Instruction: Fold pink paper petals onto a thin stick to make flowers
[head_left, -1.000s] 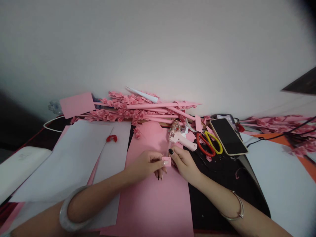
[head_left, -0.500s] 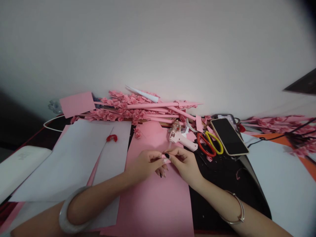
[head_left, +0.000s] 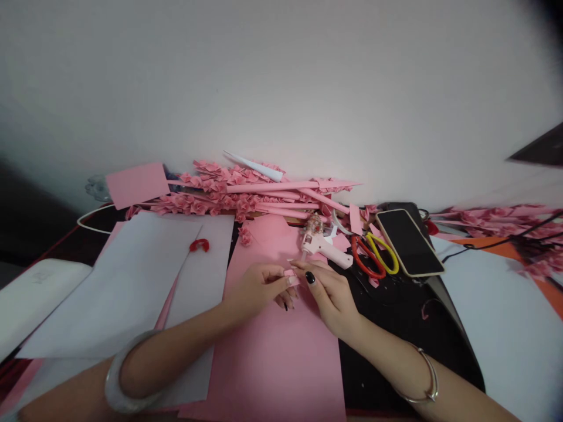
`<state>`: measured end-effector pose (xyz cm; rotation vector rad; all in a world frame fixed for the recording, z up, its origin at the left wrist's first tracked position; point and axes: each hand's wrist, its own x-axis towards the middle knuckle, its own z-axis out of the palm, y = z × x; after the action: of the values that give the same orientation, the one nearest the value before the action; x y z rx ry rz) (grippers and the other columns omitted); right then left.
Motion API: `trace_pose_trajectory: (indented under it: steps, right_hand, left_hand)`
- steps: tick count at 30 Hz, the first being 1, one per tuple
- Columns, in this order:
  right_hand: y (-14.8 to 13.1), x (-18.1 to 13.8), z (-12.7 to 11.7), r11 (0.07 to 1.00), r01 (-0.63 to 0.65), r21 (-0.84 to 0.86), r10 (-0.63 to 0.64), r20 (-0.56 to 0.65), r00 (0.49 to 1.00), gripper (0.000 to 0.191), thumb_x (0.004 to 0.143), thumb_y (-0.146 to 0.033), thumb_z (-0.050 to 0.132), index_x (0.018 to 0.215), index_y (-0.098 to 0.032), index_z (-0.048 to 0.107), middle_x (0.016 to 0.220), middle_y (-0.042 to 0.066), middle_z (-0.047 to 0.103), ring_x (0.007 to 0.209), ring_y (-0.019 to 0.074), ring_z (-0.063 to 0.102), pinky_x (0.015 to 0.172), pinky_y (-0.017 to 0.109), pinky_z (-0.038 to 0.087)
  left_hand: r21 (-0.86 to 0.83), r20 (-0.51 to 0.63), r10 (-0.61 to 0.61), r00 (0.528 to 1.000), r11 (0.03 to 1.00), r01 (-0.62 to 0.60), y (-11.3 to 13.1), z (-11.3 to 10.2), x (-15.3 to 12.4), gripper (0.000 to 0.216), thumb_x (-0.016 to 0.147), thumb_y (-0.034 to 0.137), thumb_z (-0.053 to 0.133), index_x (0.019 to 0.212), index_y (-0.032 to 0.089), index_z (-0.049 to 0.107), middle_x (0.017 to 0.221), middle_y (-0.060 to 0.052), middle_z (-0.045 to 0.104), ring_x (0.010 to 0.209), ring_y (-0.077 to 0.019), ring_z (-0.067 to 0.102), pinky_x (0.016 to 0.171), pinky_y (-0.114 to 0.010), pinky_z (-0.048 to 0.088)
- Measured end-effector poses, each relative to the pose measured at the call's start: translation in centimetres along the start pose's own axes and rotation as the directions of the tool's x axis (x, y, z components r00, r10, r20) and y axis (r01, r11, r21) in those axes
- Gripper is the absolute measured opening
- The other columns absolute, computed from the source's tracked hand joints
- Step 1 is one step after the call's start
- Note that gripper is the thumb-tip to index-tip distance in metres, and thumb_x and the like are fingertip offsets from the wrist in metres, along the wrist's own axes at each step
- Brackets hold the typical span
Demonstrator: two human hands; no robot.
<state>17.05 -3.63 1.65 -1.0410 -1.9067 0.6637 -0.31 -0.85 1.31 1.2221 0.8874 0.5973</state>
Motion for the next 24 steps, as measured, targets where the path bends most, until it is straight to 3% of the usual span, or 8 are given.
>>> trace_pose_trajectory:
  steps: [7, 14, 18, 24]
  right_hand:
    - [0.12, -0.08, -0.16, 0.991, 0.093, -0.097, -0.087, 0.057, 0.995, 0.034, 0.091, -0.013, 0.04, 0.116, -0.023, 0.061, 0.114, 0.008, 0.066, 0.111, 0.0227, 0.056, 0.093, 0.043, 0.045]
    - [0.15, 0.28, -0.33, 0.986, 0.123, -0.112, -0.118, 0.055, 0.992, 0.028, 0.09, -0.011, 0.04, 0.101, -0.02, 0.065, 0.106, 0.011, 0.068, 0.106, 0.0229, 0.058, 0.088, 0.041, 0.046]
    - [0.19, 0.31, -0.19, 0.998, 0.036, -0.054, -0.033, 0.046, 0.998, 0.024, 0.092, -0.014, 0.038, 0.094, -0.019, 0.062, 0.101, 0.009, 0.066, 0.096, 0.0201, 0.06, 0.085, 0.036, 0.046]
    - [0.56, 0.37, 0.05, 0.991, -0.111, -0.073, 0.114, 0.042, 0.993, 0.02, 0.094, -0.022, 0.037, 0.078, -0.019, 0.048, 0.072, 0.002, 0.051, 0.067, 0.0153, 0.049, 0.062, 0.028, 0.04]
  left_hand:
    - [-0.034, -0.003, -0.018, 1.0, 0.999, 0.017, -0.36, -0.08, 0.18, 0.027, 0.083, 0.037, 0.056, 0.072, 0.013, 0.063, 0.065, -0.002, 0.067, 0.057, -0.0119, 0.064, 0.058, -0.024, 0.052]
    - [-0.049, 0.007, 0.002, 1.0, 0.999, -0.001, -0.36, -0.06, 0.19, 0.024, 0.084, 0.033, 0.055, 0.073, 0.013, 0.063, 0.065, -0.002, 0.067, 0.059, -0.0119, 0.065, 0.06, -0.024, 0.053]
    - [-0.036, 0.029, 0.028, 0.999, 0.999, -0.027, -0.35, -0.04, 0.16, 0.024, 0.084, 0.034, 0.055, 0.075, 0.013, 0.063, 0.066, -0.001, 0.065, 0.059, -0.012, 0.064, 0.059, -0.024, 0.053]
    - [0.002, 0.074, 0.044, 0.996, 0.999, -0.045, -0.11, 0.03, -0.03, 0.025, 0.085, 0.034, 0.054, 0.072, 0.013, 0.06, 0.062, -0.001, 0.063, 0.055, -0.011, 0.063, 0.056, -0.023, 0.051]
